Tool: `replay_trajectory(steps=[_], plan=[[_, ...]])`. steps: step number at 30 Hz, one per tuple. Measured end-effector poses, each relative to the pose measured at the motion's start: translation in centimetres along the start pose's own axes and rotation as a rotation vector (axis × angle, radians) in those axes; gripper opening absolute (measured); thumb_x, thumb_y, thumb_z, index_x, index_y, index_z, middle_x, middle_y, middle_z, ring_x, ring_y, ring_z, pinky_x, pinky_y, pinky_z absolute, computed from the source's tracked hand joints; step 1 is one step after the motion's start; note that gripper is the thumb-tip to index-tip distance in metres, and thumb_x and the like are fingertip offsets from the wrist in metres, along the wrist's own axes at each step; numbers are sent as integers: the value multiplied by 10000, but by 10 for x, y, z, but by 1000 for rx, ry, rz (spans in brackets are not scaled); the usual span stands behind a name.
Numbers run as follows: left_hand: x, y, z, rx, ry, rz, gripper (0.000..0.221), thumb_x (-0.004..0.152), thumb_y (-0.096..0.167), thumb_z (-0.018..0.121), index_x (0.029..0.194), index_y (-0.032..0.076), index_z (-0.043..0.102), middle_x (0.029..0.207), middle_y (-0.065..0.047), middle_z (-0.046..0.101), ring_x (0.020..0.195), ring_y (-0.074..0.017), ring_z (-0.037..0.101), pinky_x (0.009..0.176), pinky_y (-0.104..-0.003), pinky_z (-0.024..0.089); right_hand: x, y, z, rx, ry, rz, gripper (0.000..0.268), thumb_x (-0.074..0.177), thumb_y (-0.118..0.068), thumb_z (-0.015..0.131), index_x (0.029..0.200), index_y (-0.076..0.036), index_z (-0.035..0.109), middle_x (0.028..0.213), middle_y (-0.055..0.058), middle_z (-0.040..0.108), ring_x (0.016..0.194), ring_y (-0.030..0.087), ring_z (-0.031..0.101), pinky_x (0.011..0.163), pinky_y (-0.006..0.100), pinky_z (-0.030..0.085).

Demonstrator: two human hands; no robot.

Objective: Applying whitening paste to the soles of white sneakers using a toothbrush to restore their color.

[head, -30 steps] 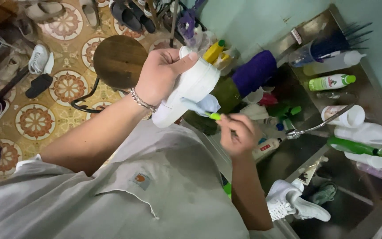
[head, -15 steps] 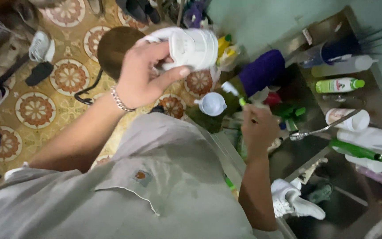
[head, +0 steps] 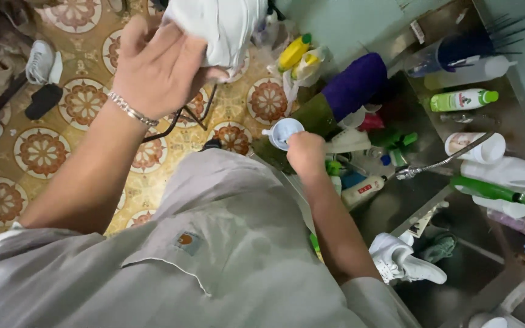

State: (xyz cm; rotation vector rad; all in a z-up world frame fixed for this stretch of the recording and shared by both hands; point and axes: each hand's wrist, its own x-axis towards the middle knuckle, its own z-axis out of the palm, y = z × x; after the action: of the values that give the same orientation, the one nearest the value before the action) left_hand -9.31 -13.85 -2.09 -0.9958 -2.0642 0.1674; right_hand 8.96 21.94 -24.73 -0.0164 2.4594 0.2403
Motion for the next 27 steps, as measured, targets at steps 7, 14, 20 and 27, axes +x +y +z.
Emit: replay_trajectory(steps=[7, 14, 20, 27], plan=[[9, 20, 52, -810, -83, -445, 807, 1348, 759, 369, 1405, 16, 679, 903, -5, 435, 909, -272, 518, 1095, -491, 422, -73, 49, -41, 438, 134, 232, 556, 1284, -461, 665, 807, -193, 762, 782, 31, 736, 713, 323, 651, 641, 497, 422], [18, 56, 90, -1443, -235, -697, 454, 1355, 412, 688, 1405, -38, 727, 1166, -77, 774, 1139, -127, 593, 963, -408, 487, -149, 77, -33, 1181, 811, 200, 280, 1163, -317, 906, 1250, -59, 971, 1094, 78, 949, 990, 206, 888, 849, 378, 722], [69, 97, 55, -1939, -445, -775, 250, 1307, 334, 747, 1134, 165, 809, 926, 101, 795, 769, -9, 688, 889, -224, 656, -155, 53, -48, 1366, 1200, -102, 57, 1176, -15, 867, 1227, -2, 889, 1015, 108, 880, 858, 176, 791, 795, 323, 681], [93, 128, 35, -2136, -440, -596, 222, 1293, 269, 771, 1415, 98, 840, 1207, 168, 732, 1072, 21, 622, 1015, -227, 545, -155, 54, -56, 1238, 1294, -32, 89, 1192, -50, 882, 1276, -19, 889, 1161, 117, 883, 1018, 221, 810, 874, 345, 669]])
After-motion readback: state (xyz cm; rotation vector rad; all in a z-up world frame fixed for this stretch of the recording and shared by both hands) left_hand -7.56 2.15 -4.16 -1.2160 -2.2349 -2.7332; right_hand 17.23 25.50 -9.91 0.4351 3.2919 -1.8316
